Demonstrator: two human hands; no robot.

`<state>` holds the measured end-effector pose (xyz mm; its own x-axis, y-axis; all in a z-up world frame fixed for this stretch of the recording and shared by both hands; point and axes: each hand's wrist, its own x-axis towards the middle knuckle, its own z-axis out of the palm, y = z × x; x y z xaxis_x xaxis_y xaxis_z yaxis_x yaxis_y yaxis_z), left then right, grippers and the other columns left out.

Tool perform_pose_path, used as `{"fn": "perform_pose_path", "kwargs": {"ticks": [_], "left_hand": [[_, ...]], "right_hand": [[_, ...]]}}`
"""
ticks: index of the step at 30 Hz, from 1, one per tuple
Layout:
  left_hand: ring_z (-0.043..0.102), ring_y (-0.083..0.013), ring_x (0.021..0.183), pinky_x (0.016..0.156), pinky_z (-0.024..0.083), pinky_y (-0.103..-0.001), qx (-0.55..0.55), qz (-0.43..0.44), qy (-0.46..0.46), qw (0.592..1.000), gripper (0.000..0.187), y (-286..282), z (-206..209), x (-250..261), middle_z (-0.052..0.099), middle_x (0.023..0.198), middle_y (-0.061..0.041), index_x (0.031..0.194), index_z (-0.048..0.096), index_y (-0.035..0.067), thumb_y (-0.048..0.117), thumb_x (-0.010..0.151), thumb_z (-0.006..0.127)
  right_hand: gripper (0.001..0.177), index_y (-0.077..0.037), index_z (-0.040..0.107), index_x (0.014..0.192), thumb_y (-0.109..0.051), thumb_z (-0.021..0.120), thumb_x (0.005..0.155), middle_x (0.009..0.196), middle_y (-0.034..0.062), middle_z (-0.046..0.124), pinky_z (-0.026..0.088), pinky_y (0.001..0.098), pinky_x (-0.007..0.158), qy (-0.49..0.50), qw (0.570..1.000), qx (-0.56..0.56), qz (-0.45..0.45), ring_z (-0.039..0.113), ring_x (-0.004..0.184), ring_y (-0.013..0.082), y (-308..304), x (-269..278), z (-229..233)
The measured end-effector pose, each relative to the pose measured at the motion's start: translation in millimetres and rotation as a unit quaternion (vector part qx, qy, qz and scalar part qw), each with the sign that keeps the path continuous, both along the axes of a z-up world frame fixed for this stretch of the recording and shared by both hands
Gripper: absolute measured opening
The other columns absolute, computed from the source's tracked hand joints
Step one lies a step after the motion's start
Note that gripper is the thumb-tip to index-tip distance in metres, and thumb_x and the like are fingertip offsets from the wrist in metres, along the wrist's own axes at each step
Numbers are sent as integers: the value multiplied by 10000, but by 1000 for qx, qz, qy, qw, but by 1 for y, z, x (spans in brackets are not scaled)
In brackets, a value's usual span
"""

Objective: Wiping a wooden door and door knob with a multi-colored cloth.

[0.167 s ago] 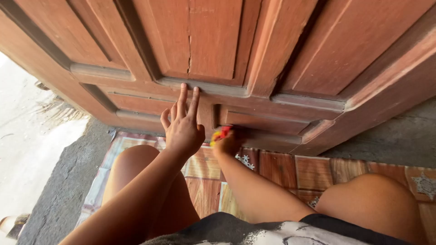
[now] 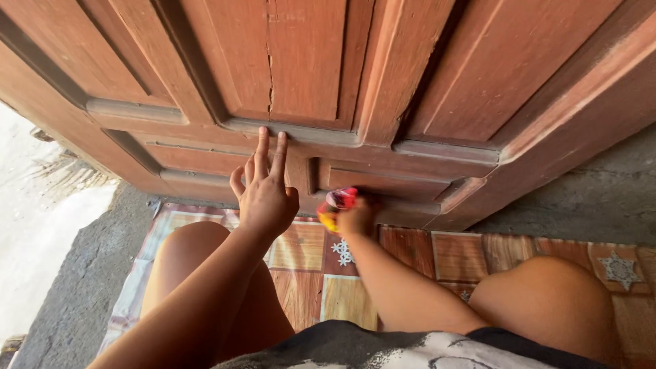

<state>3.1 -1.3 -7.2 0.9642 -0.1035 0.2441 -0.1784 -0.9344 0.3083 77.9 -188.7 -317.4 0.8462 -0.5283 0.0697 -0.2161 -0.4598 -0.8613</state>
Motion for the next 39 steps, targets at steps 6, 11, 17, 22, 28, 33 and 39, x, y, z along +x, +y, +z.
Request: {"fn": "perform_pose_path", "kwargs": {"ticks": [6, 11, 17, 22, 28, 33, 39], "left_hand": [[284, -331, 1461, 1149, 150, -543, -9, 5, -2, 1000, 1031, -5, -5, 1, 5, 1695, -140, 1627, 141, 166, 91, 730, 643], [320, -323, 1418, 1147, 154, -535, -14, 18, 25, 999, 1055, -11, -2, 0, -22, 1704, -148, 1630, 108, 148, 77, 723, 641], [326, -304, 1432, 1159, 166, -516, -30, 30, 7, 999, 1042, -13, -2, 0, 18, 1702, -124, 1631, 131, 154, 90, 728, 649], [296, -314, 1441, 1114, 187, -512, -30, 43, 13, 999, 1036, -20, 5, -2, -17, 1704, -139, 1625, 136, 150, 121, 738, 671], [312, -305, 1443, 1131, 195, -509, -36, 39, 3, 999, 1030, -23, -3, 1, -33, 1699, -156, 1633, 133, 113, 134, 744, 654], [307, -302, 1439, 1115, 191, -499, -25, 46, 33, 998, 1059, -26, 5, -3, -62, 1698, -161, 1633, 96, 120, 115, 723, 639], [299, -320, 1456, 1133, 177, -484, -28, 43, 25, 998, 1060, -24, 1, -3, -58, 1699, -156, 1628, 98, 122, 121, 724, 651]], "right_hand": [[246, -93, 555, 1195, -123, 536, 952, 1052, 107, 666, 583, 374, 814, 71, 960, 216, -165, 705, 918, 253, -108, -48, 64], [569, -93, 372, 1407, -81, 645, 907, 1218, 175, 589, 603, 371, 797, 91, 931, 231, -266, 690, 995, 310, -120, -65, 117], [581, -80, 377, 1435, -5, 605, 906, 1255, 235, 580, 598, 417, 743, -48, 904, 303, -298, 675, 958, 392, -98, -48, 159], [475, -101, 529, 1325, 71, 615, 890, 1219, 277, 526, 591, 458, 745, -236, 904, 153, -322, 643, 949, 439, -112, -64, 185], [487, -151, 536, 1353, -29, 674, 903, 1015, 190, 503, 430, 468, 830, -252, 858, 287, -345, 516, 909, 421, -112, -51, 138], [345, -124, 621, 1239, -31, 675, 912, 958, 63, 633, 457, 441, 898, -133, 944, 131, -271, 623, 972, 382, -168, -42, 49], [402, -94, 668, 1240, 65, 642, 872, 1221, 227, 543, 534, 394, 942, -197, 940, -43, -274, 636, 1104, 362, -131, -77, 183]]}}
